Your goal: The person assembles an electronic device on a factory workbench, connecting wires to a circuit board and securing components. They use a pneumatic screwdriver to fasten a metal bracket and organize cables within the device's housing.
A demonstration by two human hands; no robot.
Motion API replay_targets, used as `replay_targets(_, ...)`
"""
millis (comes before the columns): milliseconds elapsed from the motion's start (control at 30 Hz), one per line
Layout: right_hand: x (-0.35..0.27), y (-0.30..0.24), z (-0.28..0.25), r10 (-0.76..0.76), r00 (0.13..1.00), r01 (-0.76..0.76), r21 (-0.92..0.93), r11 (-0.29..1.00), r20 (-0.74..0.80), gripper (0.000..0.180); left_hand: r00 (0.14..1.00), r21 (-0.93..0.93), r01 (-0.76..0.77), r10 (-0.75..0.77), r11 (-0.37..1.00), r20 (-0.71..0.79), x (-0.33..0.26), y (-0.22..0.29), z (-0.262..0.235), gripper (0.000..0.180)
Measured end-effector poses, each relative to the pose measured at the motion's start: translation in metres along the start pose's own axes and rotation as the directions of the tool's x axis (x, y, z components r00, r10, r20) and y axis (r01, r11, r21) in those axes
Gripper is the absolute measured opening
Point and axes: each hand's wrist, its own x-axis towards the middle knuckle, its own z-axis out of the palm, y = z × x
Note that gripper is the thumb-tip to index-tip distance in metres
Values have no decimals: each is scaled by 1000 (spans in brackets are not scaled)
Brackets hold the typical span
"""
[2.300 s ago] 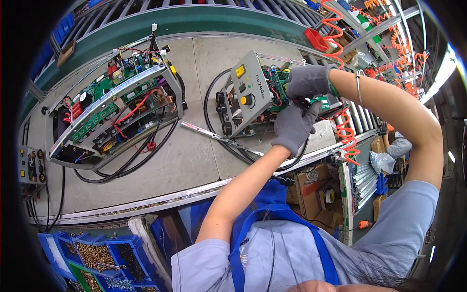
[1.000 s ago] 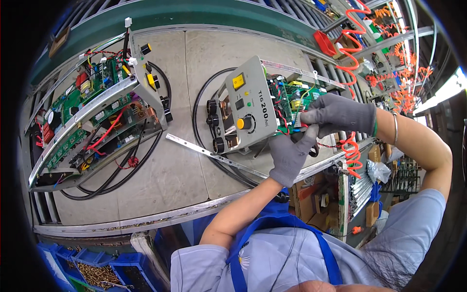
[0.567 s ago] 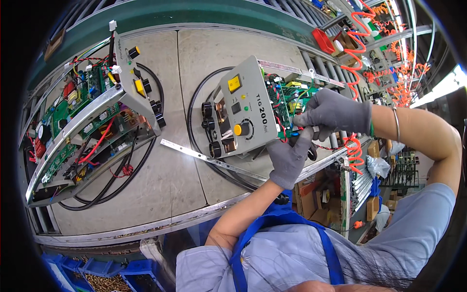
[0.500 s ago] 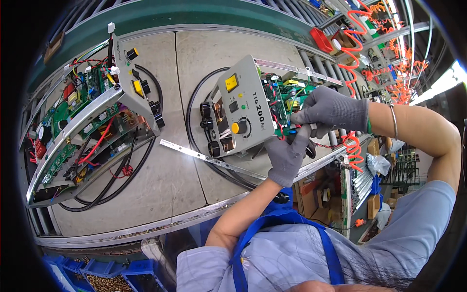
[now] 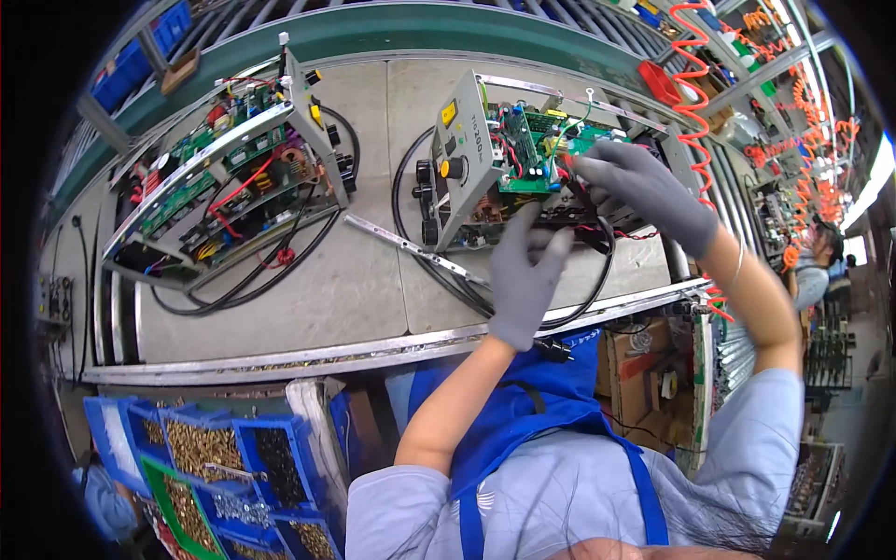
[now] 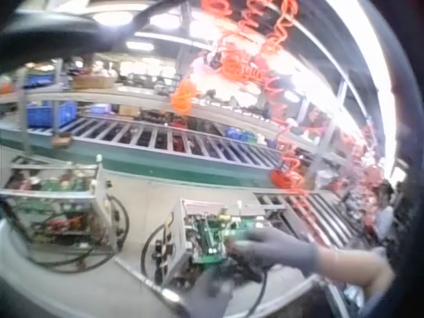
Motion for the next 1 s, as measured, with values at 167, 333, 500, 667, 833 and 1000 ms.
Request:
replay_targets(167, -60, 139, 17, -566, 247, 637, -309, 706, -787, 39, 943, 411, -59, 186, 910, -276, -25, -45, -81, 54)
replay_targets(333, -21, 236, 8, 36, 331, 591, 237, 771, -943, 58, 939, 755, -59, 292, 653, -180, -28, -34, -117, 62)
replay_targets(500, 54, 236, 14, 119, 244, 579, 243, 778, -962, 59, 977, 583, -105, 193, 806, -90, 9, -29, -90, 58)
replay_targets(667, 118, 228, -18, -39, 135, 630, 55, 775, -990, 63, 892, 803, -349, 433, 484, 126, 46, -49, -76, 29)
replay_targets(833, 99, 213, -13, 4, 401, 610, 270, 745, -916, 64, 953, 762, -166, 300, 625, -38, 69, -36, -77, 33)
replay_targets(1000, 17, 240, 60, -228, 404, 514, 13, 858, -886, 48, 903, 926, -365, 276, 93, 328, 42, -45, -140, 41)
